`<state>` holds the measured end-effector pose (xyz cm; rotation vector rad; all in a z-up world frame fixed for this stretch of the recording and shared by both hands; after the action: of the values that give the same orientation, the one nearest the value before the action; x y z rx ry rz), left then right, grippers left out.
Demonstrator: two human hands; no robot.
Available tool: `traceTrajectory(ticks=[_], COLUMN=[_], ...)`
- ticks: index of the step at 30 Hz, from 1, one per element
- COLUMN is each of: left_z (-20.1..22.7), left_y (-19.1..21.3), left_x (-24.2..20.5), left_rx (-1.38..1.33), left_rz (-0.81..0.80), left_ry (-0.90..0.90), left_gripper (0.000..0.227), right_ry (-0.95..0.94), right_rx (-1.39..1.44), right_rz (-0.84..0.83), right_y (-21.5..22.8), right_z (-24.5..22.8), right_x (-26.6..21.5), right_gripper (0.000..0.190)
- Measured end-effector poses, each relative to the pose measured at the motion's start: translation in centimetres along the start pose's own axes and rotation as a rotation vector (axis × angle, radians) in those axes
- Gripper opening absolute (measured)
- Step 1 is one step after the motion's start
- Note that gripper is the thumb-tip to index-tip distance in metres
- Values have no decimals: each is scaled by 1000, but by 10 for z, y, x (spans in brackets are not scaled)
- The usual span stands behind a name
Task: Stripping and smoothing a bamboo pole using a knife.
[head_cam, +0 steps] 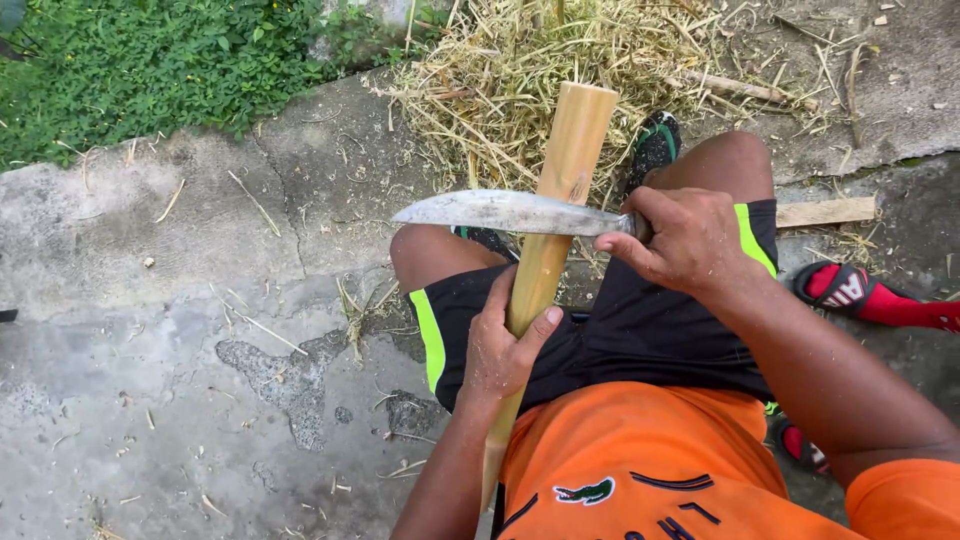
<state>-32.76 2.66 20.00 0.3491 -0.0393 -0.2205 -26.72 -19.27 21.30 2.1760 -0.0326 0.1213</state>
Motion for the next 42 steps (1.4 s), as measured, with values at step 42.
traceTrajectory(ticks=[42], left_z=[17], left_y=[-5], left_x=[48], left_rx=[127], left_rz=[31], left_ry=[-57], left_gripper=[58], right_ry=[223], right_rx=[-186], right_rz=[30], right_y=[-7], right_z=[-2], right_x=[0], right_gripper=[69])
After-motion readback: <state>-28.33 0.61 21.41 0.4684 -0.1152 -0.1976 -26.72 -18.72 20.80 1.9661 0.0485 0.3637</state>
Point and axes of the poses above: each hand's wrist, its own x-axis towards the middle knuckle, its own y-axis out of the back of the hand, z = x × y, the point moved 10 cm from there along x, towards the middle knuckle, and after that the axes turned 14 degrees about -y, right-handed, at the moved point
